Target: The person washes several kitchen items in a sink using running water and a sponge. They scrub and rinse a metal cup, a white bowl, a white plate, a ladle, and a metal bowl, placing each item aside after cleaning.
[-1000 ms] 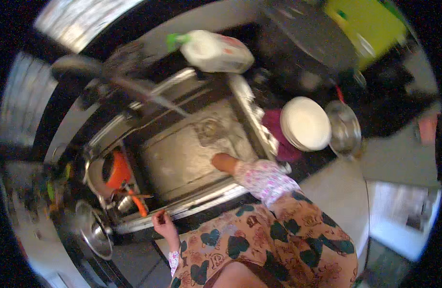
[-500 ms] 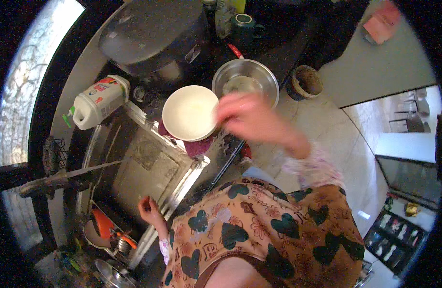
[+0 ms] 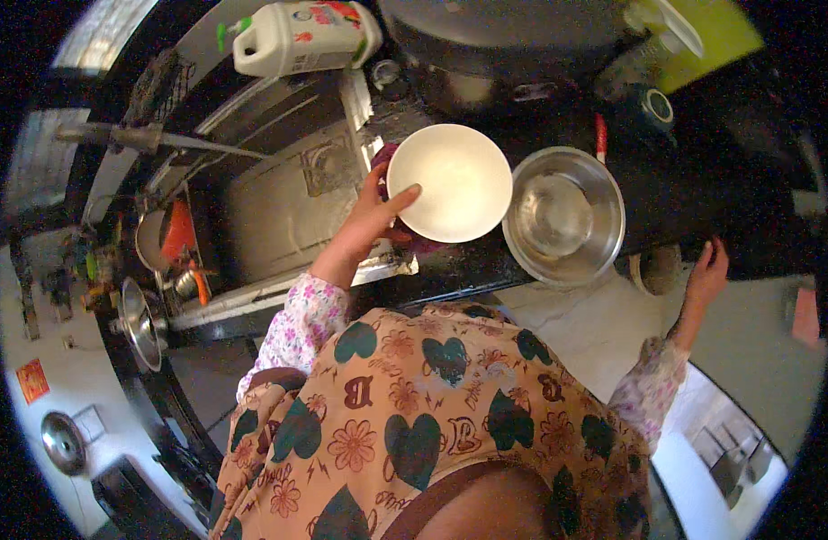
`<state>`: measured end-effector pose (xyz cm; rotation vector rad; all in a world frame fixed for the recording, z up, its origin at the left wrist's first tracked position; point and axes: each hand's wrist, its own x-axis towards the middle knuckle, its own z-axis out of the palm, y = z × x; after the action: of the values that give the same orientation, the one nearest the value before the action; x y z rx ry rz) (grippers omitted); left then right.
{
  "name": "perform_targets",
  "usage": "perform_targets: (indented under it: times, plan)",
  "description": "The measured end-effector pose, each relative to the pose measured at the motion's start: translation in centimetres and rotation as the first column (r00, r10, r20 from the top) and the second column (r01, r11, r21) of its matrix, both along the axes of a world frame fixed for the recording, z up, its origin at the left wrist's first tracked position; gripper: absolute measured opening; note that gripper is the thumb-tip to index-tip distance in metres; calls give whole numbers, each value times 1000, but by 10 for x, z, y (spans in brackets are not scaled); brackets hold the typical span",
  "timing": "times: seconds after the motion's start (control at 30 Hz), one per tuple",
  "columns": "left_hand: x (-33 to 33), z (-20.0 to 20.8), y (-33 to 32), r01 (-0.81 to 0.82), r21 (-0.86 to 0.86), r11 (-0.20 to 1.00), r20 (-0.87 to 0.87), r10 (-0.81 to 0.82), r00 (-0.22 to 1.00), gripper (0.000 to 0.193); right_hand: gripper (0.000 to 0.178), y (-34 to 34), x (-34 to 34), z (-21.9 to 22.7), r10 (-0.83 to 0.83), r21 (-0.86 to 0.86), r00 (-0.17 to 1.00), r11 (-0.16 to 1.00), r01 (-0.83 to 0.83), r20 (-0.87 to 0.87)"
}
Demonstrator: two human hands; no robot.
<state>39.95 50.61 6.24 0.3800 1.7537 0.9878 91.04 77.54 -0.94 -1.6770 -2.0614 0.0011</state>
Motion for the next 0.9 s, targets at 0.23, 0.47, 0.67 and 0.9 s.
perform_targets:
  times: [0.23, 0.47, 0.67, 0.9]
  plan:
    - [-4, -12, 8, 74, 87, 993, 146, -86, 985, 68, 39, -77, -118, -9, -207, -705, 806, 632, -323, -555]
    - [-3, -34, 5, -168, 215, 962, 211, 122, 970, 65, 40, -104, -136, -40, -325, -651, 603, 605, -460, -728]
    - [-8, -61, -20, -214, 417, 883, 305, 86, 948, 65, 50, -130, -156, -16, -421, -662, 522, 584, -470, -741]
    - [-50, -17, -81, -313, 418, 853, 457, 100, 884, 65, 43, -169, -184, 22, -378, -574, 445, 655, -491, -812]
